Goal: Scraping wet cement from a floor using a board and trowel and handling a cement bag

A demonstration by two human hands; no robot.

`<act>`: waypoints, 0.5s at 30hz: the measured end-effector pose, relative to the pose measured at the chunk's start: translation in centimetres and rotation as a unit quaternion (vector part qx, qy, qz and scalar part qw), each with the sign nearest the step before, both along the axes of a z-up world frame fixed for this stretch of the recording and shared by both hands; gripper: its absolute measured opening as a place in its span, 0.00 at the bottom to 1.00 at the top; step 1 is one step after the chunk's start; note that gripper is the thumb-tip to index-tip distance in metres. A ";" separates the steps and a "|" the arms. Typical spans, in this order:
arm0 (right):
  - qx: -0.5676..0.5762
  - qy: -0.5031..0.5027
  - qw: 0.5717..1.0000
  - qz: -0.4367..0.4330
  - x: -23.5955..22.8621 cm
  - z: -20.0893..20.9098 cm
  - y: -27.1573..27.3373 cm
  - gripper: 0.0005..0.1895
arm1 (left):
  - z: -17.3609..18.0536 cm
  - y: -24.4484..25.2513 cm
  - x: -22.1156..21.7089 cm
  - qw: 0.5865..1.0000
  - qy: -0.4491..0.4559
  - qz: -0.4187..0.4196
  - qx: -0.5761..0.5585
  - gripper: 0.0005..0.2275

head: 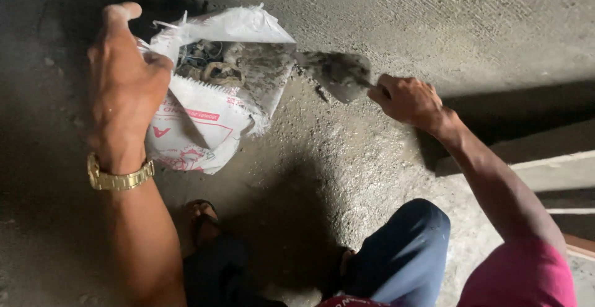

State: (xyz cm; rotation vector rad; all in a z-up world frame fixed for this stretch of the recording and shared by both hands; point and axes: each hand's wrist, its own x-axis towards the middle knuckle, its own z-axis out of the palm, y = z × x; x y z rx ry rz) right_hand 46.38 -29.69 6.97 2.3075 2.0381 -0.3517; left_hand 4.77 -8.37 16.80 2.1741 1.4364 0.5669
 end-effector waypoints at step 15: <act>-0.100 -0.090 0.989 0.054 -13.8 2.6 10.0 0.11 | -3.8 1.5 -1.2 0.988 -0.012 -0.030 0.150 0.23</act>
